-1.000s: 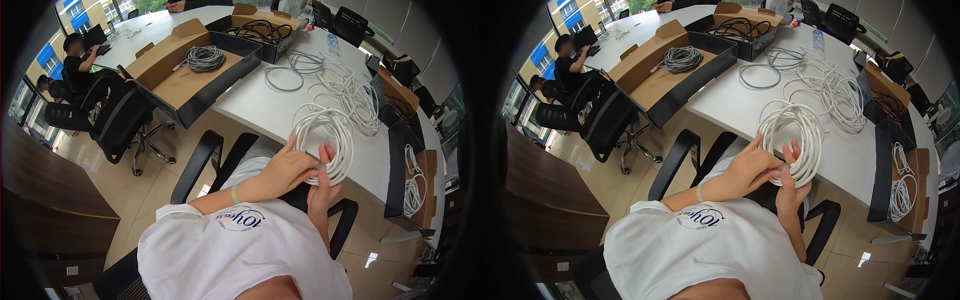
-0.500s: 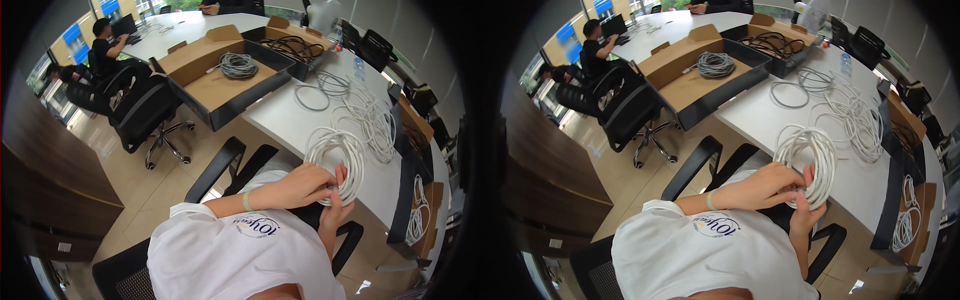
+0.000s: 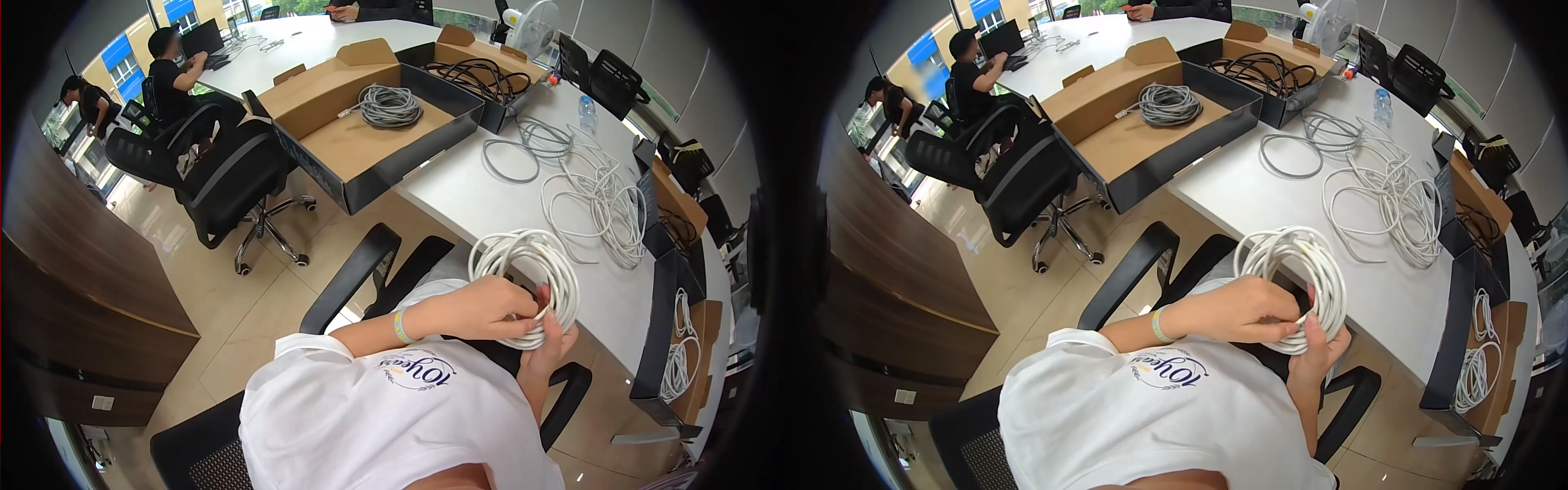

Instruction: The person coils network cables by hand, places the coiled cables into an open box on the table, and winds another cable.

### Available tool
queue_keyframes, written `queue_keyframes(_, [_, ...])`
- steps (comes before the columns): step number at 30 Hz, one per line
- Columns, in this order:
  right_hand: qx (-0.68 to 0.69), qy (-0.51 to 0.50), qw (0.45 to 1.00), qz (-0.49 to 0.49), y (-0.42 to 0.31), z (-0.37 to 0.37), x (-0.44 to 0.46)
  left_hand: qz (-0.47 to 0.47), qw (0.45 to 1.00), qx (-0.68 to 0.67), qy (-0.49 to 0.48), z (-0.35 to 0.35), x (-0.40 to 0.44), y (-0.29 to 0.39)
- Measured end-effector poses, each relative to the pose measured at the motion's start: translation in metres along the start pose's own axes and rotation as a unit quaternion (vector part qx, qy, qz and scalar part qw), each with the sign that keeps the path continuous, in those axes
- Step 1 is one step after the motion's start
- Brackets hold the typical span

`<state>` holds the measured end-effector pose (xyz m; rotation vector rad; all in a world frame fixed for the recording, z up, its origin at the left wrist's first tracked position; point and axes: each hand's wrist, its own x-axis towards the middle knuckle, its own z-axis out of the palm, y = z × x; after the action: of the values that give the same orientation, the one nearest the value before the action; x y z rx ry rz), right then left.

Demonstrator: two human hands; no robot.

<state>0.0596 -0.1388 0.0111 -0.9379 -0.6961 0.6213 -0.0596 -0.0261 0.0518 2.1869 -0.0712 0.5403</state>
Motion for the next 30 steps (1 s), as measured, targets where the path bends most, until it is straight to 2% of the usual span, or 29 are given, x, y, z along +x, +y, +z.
queue_keyframes(2, [0.005,0.022,0.999,-0.032,0.001,0.000,0.001,0.094,0.989,-0.036,0.104,0.006,0.001,0.000])
queue_keyframes(3, [0.015,0.007,0.999,-0.036,0.001,0.001,0.000,0.107,0.990,0.006,0.095,0.004,0.001,-0.001])
queue_keyframes(6, [0.029,0.008,0.999,-0.044,-0.006,0.008,0.000,0.095,0.993,-0.029,0.069,0.010,0.000,0.001])
queue_keyframes(10, [0.048,0.070,0.996,-0.021,0.000,0.006,0.003,0.071,0.995,-0.059,0.038,0.016,0.004,-0.007])
queue_keyframes(13, [0.036,0.088,0.995,-0.025,-0.002,0.004,0.006,0.114,0.989,-0.065,0.065,0.023,0.008,-0.015])
queue_keyframes(14, [0.036,0.092,0.995,-0.028,-0.001,0.002,0.008,0.091,0.992,-0.070,0.045,0.024,0.007,-0.015])
queue_keyframes(17, [-0.026,0.135,0.986,-0.098,0.004,-0.008,0.014,0.094,0.993,-0.060,0.036,0.027,0.007,-0.012])
queue_keyframes(18, [-0.094,0.123,0.980,-0.123,0.002,-0.002,0.010,0.116,0.991,-0.047,0.049,0.028,0.008,-0.012])
queue_keyframes(19, [-0.092,0.122,0.981,-0.122,0.004,0.001,0.009,0.115,0.991,-0.046,0.050,0.028,0.009,-0.011])
queue_keyframes(21, [-0.104,0.116,0.965,-0.209,0.009,0.007,0.006,0.139,0.990,0.006,0.040,0.024,0.008,-0.006])
queue_keyframes(22, [-0.101,0.116,0.967,-0.205,0.009,0.008,0.004,0.133,0.990,0.006,0.039,0.026,0.007,-0.005])
queue_keyframes(25, [-0.095,0.077,0.989,-0.082,-0.001,0.005,0.018,0.123,0.984,0.073,0.110,0.037,0.009,-0.005])
queue_keyframes(26, [-0.003,-0.014,1.000,-0.006,-0.001,-0.012,0.024,0.092,0.987,0.091,0.098,0.038,0.007,-0.007])
queue_keyframes(27, [0.089,-0.105,0.988,0.070,-0.002,-0.021,0.028,0.062,0.988,0.109,0.085,0.039,0.005,-0.010])
queue_keyframes(28, [-0.074,-0.107,0.991,0.040,-0.003,-0.025,0.027,0.069,0.984,0.136,0.095,0.041,0.005,-0.012])
queue_keyframes(30, [-0.063,-0.106,0.991,0.053,-0.008,-0.018,0.022,0.065,0.980,0.175,0.072,0.033,0.007,-0.014])
